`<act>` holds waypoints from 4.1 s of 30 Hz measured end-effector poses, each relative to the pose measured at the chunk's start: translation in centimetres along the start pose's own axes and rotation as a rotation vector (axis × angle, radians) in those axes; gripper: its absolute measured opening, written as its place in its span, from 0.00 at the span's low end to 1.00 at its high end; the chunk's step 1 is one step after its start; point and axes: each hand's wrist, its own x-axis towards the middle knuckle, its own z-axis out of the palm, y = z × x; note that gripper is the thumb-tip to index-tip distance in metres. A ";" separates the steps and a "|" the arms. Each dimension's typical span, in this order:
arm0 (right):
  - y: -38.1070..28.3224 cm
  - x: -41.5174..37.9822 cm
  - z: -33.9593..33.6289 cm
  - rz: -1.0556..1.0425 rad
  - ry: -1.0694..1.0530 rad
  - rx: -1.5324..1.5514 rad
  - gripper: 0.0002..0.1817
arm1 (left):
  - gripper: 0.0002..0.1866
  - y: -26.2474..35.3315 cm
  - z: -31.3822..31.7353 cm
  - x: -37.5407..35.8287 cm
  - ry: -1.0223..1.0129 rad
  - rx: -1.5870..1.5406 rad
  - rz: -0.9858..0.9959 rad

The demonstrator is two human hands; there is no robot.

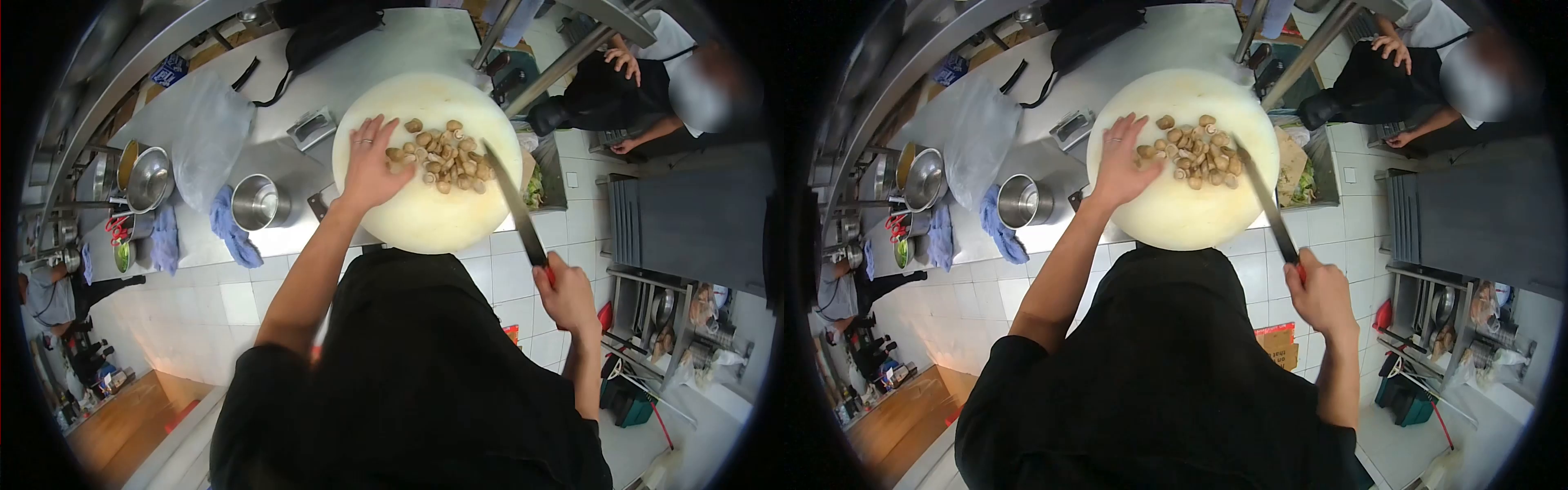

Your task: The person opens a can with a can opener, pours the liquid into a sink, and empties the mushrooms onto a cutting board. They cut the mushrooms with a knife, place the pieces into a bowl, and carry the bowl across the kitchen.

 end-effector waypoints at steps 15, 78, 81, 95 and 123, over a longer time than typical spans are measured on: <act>2.5 3.4 7.0 0.161 -0.355 0.726 0.13 | 0.61 11.2 6.0 -1.8 -0.136 -0.015 -0.019; 4.2 5.8 8.7 0.117 -0.213 0.988 0.12 | 0.70 5.8 3.3 -0.1 -0.426 -0.008 0.114; 2.7 5.1 10.7 0.177 -0.280 1.165 0.12 | 0.54 7.3 5.2 -1.1 -0.294 0.010 0.114; -9.4 8.0 12.3 -0.061 -0.443 0.999 0.13 | 0.09 5.7 4.7 -1.9 0.294 -0.263 -0.230; 1.3 6.0 9.2 0.188 -0.245 1.073 0.13 | 0.41 2.1 -4.3 -4.8 -0.149 -0.133 -0.275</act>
